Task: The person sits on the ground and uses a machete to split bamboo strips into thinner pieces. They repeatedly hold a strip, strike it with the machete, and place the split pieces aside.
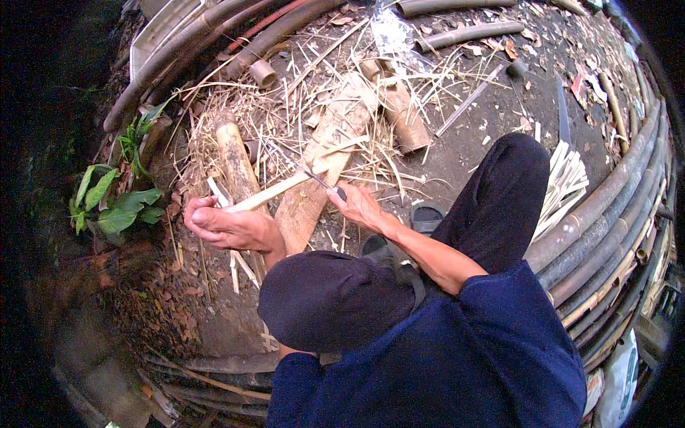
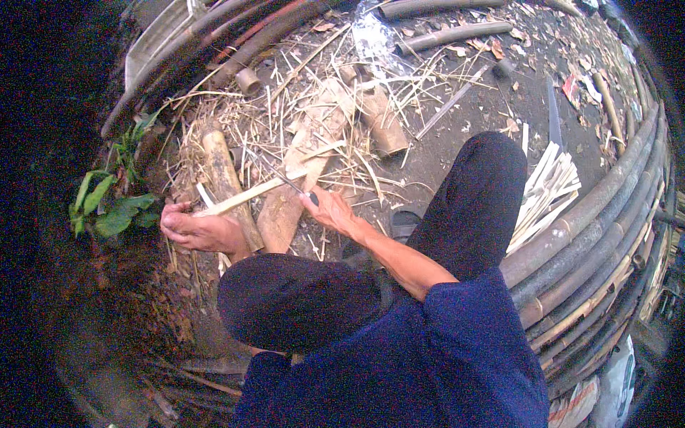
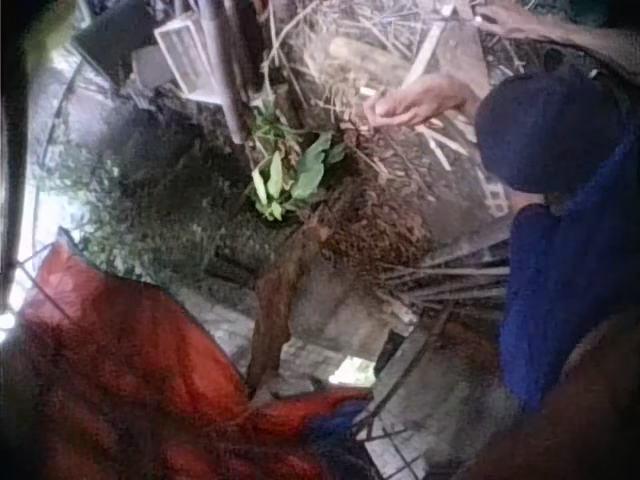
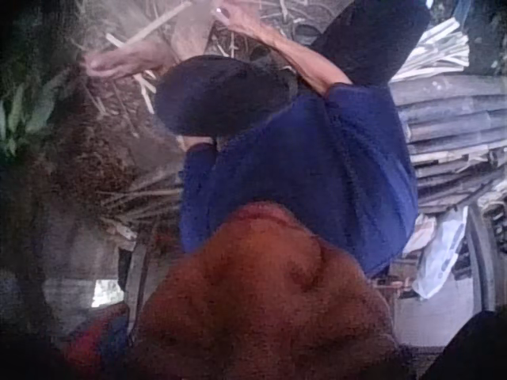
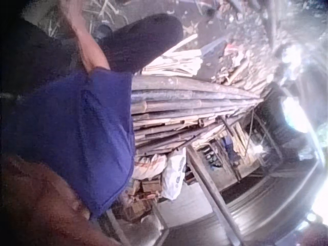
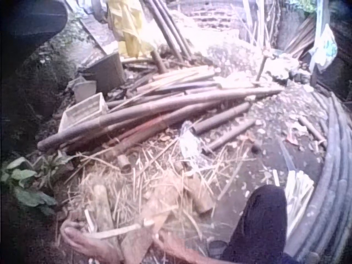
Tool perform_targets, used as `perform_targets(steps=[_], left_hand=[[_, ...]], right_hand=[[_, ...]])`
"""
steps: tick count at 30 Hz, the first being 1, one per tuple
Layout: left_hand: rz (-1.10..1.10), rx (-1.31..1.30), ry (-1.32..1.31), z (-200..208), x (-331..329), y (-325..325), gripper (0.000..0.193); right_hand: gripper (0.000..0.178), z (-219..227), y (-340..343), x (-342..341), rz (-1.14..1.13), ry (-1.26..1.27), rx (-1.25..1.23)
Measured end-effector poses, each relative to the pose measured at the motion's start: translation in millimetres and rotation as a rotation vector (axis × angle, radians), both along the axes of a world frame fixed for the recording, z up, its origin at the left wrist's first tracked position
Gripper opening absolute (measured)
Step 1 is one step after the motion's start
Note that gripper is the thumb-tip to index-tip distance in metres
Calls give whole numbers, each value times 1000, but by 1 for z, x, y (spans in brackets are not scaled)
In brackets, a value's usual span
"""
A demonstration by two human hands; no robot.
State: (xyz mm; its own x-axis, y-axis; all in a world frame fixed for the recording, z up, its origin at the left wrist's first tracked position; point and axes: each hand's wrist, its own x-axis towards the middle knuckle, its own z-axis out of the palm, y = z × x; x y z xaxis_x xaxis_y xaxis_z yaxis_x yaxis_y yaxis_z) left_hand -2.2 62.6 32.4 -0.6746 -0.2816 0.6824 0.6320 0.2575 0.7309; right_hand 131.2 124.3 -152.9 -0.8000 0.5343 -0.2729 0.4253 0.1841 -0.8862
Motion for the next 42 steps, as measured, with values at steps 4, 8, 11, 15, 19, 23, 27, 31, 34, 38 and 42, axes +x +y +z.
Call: perform_targets(steps=[4,8,11,15,19,23,27,31,34,38,42], left_hand=[[-9,22,20,-5,0,-13,45],[-68,-121,-59,1,-1,-28,44],[-358,94,-275,12,-5,-29,42],[-362,287,-263,3,-3,-43,45],[-340,266,-184,4,9,-37,47],[-279,316,-188,2,-3,-29,47],[-218,281,-184,2,8,-31,47],[-305,294,-159,-1,8,-31,46],[-283,297,-205,-1,0,-34,44],[-370,338,-320,-38,-17,-36,43],[-627,62,-858,-192,-52,-98,60]], right_hand=[[46,37,-25,3,14,91,-127],[54,-17,-9,15,44,-130,-22],[55,-62,-1,23,-29,-89,-6],[46,32,-14,8,107,14,-110],[46,61,-23,-2,188,-25,-15],[49,42,-17,-2,73,-32,-42],[44,46,-32,8,180,63,20],[48,-33,5,7,-10,-196,87],[50,-71,-16,22,-3,-142,131],[48,-82,12,29,33,-87,-263],[47,-48,-3,24,-17,-37,-269]])
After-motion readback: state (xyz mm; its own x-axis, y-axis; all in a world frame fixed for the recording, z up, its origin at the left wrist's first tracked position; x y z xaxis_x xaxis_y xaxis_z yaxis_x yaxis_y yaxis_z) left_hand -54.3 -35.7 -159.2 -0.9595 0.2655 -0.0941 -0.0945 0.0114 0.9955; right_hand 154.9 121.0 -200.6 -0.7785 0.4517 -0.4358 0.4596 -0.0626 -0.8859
